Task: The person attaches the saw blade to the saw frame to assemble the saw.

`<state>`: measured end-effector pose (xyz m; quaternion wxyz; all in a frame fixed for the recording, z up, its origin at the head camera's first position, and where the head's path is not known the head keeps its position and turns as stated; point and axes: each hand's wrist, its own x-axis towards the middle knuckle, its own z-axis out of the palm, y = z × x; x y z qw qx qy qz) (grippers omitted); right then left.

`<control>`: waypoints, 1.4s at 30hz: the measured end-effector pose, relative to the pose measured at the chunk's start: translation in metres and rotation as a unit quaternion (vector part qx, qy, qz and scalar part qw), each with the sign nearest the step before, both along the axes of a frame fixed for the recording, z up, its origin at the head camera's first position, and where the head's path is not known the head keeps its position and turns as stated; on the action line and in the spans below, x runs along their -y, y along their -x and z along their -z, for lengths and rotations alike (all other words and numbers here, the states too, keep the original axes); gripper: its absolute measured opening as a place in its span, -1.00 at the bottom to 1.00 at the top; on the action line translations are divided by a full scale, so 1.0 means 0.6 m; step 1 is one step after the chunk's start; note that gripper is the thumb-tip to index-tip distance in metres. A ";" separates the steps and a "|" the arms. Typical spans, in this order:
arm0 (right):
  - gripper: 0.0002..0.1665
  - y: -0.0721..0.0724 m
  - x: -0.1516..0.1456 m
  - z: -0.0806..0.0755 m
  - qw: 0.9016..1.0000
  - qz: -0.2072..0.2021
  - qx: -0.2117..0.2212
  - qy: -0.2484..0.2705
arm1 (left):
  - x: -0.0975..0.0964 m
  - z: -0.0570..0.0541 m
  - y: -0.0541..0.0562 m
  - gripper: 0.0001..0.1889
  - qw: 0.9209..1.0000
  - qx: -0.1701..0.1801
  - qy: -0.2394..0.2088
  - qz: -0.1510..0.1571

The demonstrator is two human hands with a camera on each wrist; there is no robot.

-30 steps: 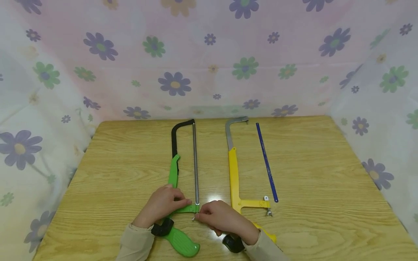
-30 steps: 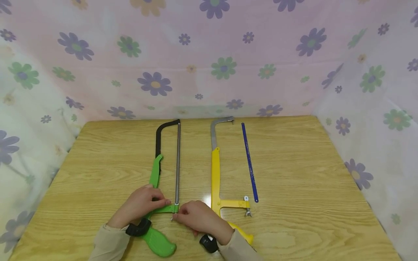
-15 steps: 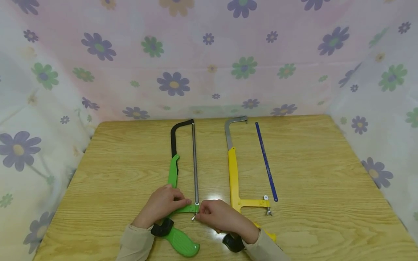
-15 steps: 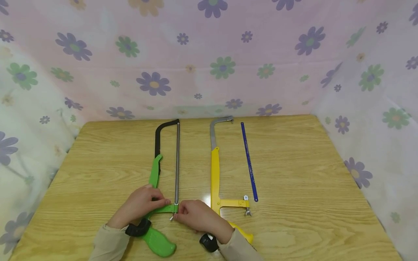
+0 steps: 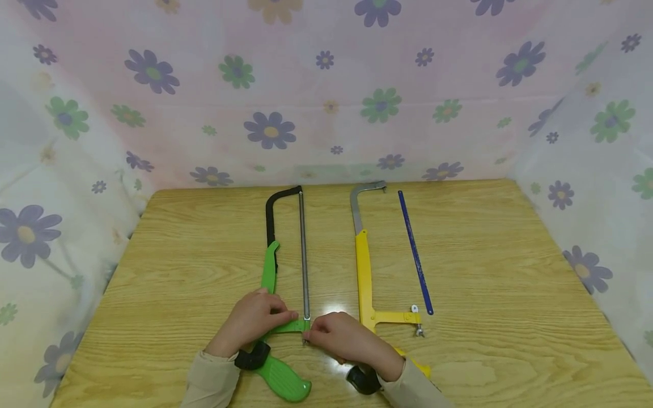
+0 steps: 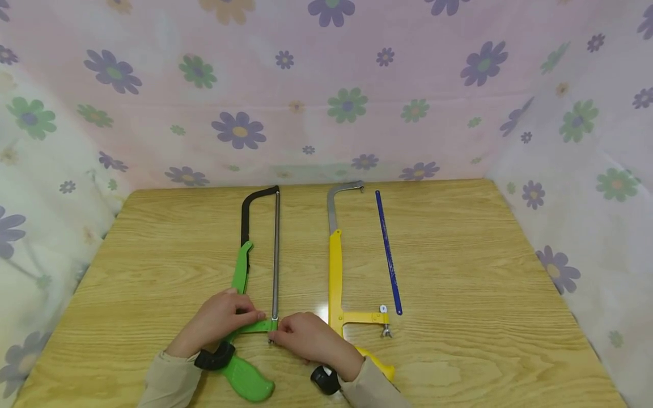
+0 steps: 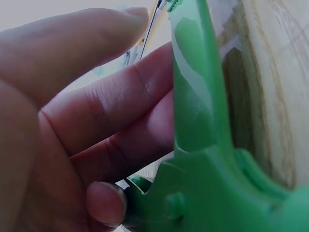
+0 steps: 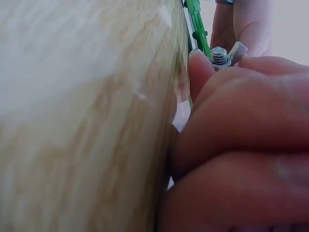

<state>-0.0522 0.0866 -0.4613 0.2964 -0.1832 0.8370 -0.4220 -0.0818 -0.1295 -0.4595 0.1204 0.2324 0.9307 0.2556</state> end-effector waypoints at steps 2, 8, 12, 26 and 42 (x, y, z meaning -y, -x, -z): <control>-0.54 -0.001 0.002 0.001 1.000 0.004 0.000 -0.005 | 0.000 0.000 0.000 -0.74 1.000 -0.001 -0.001 0.000; -0.55 -0.004 0.005 0.003 1.000 0.013 0.011 -0.002 | 0.000 0.000 0.000 -0.74 1.000 -0.001 -0.002 -0.001; -0.56 -0.003 0.004 0.002 1.000 0.005 0.008 0.001 | 0.000 0.000 0.000 -0.74 1.000 -0.002 -0.003 -0.002; -0.65 0.001 0.000 0.010 1.000 -0.007 0.010 0.011 | -0.001 0.000 0.003 -0.73 1.000 -0.002 0.001 0.003; -0.69 -0.003 -0.001 0.001 0.999 0.017 0.025 0.023 | 0.002 0.004 0.001 -0.70 1.000 0.005 0.003 0.003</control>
